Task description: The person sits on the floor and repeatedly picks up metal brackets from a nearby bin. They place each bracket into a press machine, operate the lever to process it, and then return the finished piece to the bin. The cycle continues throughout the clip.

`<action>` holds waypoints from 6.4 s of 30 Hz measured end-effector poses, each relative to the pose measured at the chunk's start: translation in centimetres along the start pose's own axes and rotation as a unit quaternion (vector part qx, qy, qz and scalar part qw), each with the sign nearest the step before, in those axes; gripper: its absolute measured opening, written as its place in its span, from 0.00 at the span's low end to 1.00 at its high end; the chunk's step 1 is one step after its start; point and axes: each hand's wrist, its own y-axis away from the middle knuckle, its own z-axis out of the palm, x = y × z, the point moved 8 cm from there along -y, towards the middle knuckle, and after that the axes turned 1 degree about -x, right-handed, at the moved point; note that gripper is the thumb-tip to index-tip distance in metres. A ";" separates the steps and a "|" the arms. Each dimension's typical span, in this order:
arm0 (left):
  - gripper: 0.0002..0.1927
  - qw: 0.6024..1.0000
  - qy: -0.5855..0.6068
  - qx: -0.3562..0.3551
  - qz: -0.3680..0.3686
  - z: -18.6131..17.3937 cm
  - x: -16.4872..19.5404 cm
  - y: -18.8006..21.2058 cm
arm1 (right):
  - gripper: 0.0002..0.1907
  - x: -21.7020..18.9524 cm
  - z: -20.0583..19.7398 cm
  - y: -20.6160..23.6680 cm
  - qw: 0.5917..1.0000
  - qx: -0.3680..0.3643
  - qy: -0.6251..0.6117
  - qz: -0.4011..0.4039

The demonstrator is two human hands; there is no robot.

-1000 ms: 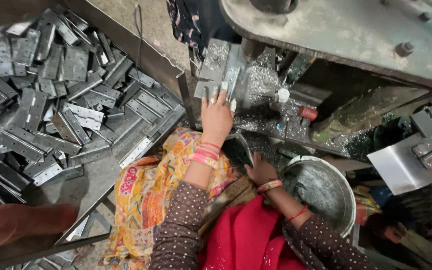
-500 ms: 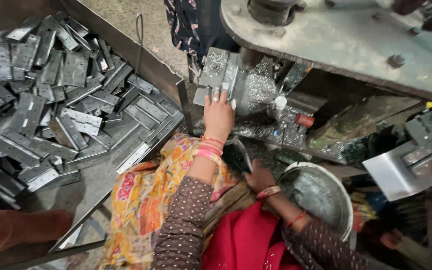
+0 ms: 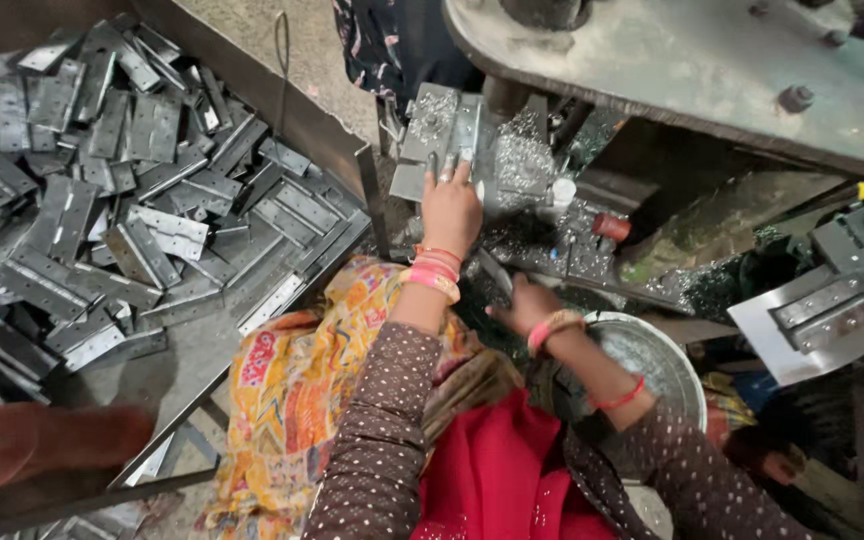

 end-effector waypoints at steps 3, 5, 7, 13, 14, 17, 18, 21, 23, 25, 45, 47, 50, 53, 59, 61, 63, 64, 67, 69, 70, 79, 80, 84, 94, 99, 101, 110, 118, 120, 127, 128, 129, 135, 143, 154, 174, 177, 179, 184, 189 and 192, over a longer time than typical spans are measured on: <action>0.11 0.999 0.002 0.040 0.007 0.6 0.2 -0.9 | 0.32 1.1 2.4 0.9 0.998 0.049 -0.034 0.009; 0.10 1.000 0.009 0.021 0.016 0.9 0.3 -0.9 | 0.27 2.5 5.3 2.3 0.994 0.039 -0.022 0.100; 0.10 1.000 0.011 -0.003 0.008 0.9 0.1 -0.7 | 0.27 2.2 6.4 2.7 0.996 0.046 -0.007 0.074; 0.11 0.999 0.000 -0.034 -0.001 0.5 -0.2 -1.0 | 0.35 1.3 2.7 1.0 0.998 -0.018 -0.029 0.056; 0.12 1.000 -0.019 -0.010 0.005 0.3 -0.2 -1.6 | 0.36 1.3 1.9 0.6 0.996 -0.052 -0.030 0.069; 0.14 0.998 -0.032 -0.056 -0.011 1.6 -1.1 -3.1 | 0.39 0.9 0.1 -0.3 0.995 -0.050 0.063 0.059; 0.15 0.996 -0.030 -0.082 -0.020 2.3 -1.4 -3.8 | 0.38 1.0 0.2 -0.2 0.997 -0.030 0.043 0.063; 0.16 0.997 -0.031 -0.070 -0.024 2.8 -1.9 -5.2 | 0.37 1.3 2.3 0.8 0.997 0.054 0.013 0.060; 0.16 0.999 -0.027 -0.044 -0.018 2.6 -1.8 -5.7 | 0.38 1.6 4.1 2.0 0.990 0.123 0.026 0.058; 0.17 0.999 -0.017 -0.030 -0.018 2.6 -1.7 -5.7 | 0.38 2.3 5.2 1.9 0.989 0.137 0.040 0.037; 0.15 0.875 -0.122 0.115 -0.454 -12.2 -41.9 17.6 | 0.41 4.2 0.0 -4.3 0.984 -0.077 0.090 0.136; 0.21 0.861 -0.207 0.158 -0.437 -14.0 -45.2 17.6 | 0.43 4.1 0.1 -5.3 0.993 -0.022 0.098 0.069; 0.26 0.836 -0.295 0.196 -0.419 -15.9 -49.1 17.4 | 0.43 5.7 0.8 -6.3 0.985 -0.013 0.149 0.081; 0.27 0.841 -0.261 0.155 -0.448 -15.7 -52.4 17.5 | 0.41 5.7 1.0 -6.8 0.987 -0.005 0.144 0.066; 0.20 0.860 -0.150 0.183 -0.452 -15.4 -54.1 18.6 | 0.39 5.0 1.1 -5.2 0.974 -0.066 0.100 0.190; 0.16 0.878 -0.141 0.210 -0.406 -16.0 -52.4 18.0 | 0.38 3.3 0.8 -5.0 0.985 -0.039 0.106 0.132; 0.16 0.895 -0.070 0.206 -0.389 -15.0 -49.5 17.7 | 0.38 1.1 0.1 -4.6 0.992 0.027 0.122 0.017; 0.13 0.900 -0.062 0.209 -0.377 -15.1 -47.5 17.2 | 0.39 1.4 0.3 -4.3 0.994 0.015 0.102 0.027; 0.10 0.922 0.002 0.214 -0.323 -16.1 -40.4 13.5 | 0.41 1.6 0.5 -3.7 0.997 0.029 0.068 0.015; 0.12 0.937 0.097 0.189 -0.278 -16.4 -34.7 10.8 | 0.40 0.6 0.1 -3.1 0.994 0.071 0.059 -0.059; 0.14 0.938 0.148 0.174 -0.261 -16.3 -31.7 9.6 | 0.39 -0.2 0.0 -2.7 0.991 0.087 0.039 -0.098; 0.19 0.974 0.176 0.081 -0.114 -10.4 -8.3 0.7 | 0.37 0.0 0.2 -0.1 0.997 -0.001 0.061 0.041; 0.15 0.992 0.062 0.015 -0.105 -8.6 -6.1 0.9 | 0.36 -0.2 -0.1 0.1 0.998 0.006 0.059 0.035; 0.27 0.996 -0.054 0.070 -0.002 -7.1 1.0 4.3 | 0.36 -0.2 -0.4 0.5 0.998 -0.007 0.042 0.052; 0.21 0.998 -0.053 -0.035 -0.001 -5.3 2.1 3.5 | 0.34 -0.5 -0.8 0.7 0.999 0.003 0.028 0.033; 0.17 0.995 -0.047 -0.088 -0.020 -3.3 0.1 0.0 | 0.33 -0.6 -0.8 0.8 1.000 -0.001 0.022 0.022; 0.16 0.994 -0.042 -0.094 -0.023 -2.4 -0.1 -0.4 | 0.33 -0.3 0.1 1.0 0.999 0.002 0.028 0.023; 0.14 0.999 -0.037 -0.028 -0.018 -3.0 -3.6 0.6 | 0.25 1.7 6.3 2.6 0.996 0.086 0.003 0.026; 0.13 0.997 -0.047 -0.057 0.031 -2.3 -4.8 -2.5 | 0.28 0.4 3.3 2.6 0.997 0.025 0.031 0.060; 0.14 0.996 -0.065 0.037 0.053 -3.0 -5.1 -4.3 | 0.29 -0.1 2.1 2.4 0.996 0.004 0.042 0.074; 0.17 0.991 -0.120 -0.023 0.053 -2.0 -6.2 -5.4 | 0.30 -1.3 0.1 2.5 0.997 -0.012 0.040 0.072; 0.15 0.993 -0.102 -0.049 0.039 -2.2 -6.3 -4.9 | 0.31 -1.3 -0.2 2.5 0.996 -0.016 0.041 0.074; 0.15 0.993 -0.085 -0.073 0.025 -2.6 -6.5 -4.3 | 0.32 -1.3 -0.3 2.4 0.996 -0.029 0.042 0.077; 0.21 0.994 -0.096 -0.045 0.021 -7.0 -4.1 -1.0 | 0.36 -1.8 -2.1 1.1 0.994 -0.042 0.070 0.069; 0.18 0.998 -0.033 0.033 0.039 -4.1 1.6 3.5 | 0.37 -2.2 -2.2 0.9 0.995 -0.042 0.079 0.051; 0.12 0.999 -0.019 -0.032 0.004 -1.4 -1.0 -0.2 | 0.30 1.4 4.2 2.1 0.997 0.058 -0.021 0.043; 0.13 1.000 0.010 0.018 0.003 1.1 -1.2 -2.6 | 0.36 1.6 4.7 1.9 0.997 0.071 0.012 0.026; 0.13 1.000 0.022 0.001 0.006 0.8 -1.1 -1.5 | 0.34 2.1 7.0 2.4 0.996 0.075 0.023 0.041; 0.12 1.000 0.016 0.011 0.009 0.1 -1.1 -0.9 | 0.27 1.6 7.0 2.3 0.996 0.087 0.014 0.024; 0.13 1.000 -0.012 -0.022 0.014 -0.3 -1.0 -1.1 | 0.35 0.7 3.5 1.1 0.999 0.023 -0.001 0.031; 0.15 0.995 -0.020 -0.096 -0.010 1.5 -2.0 -3.6 | 0.35 0.5 0.3 0.5 0.999 -0.025 0.015 0.046; 0.16 0.997 -0.023 -0.070 -0.010 1.9 -2.4 -5.2 | 0.31 0.6 1.5 1.3 0.998 0.054 -0.009 0.024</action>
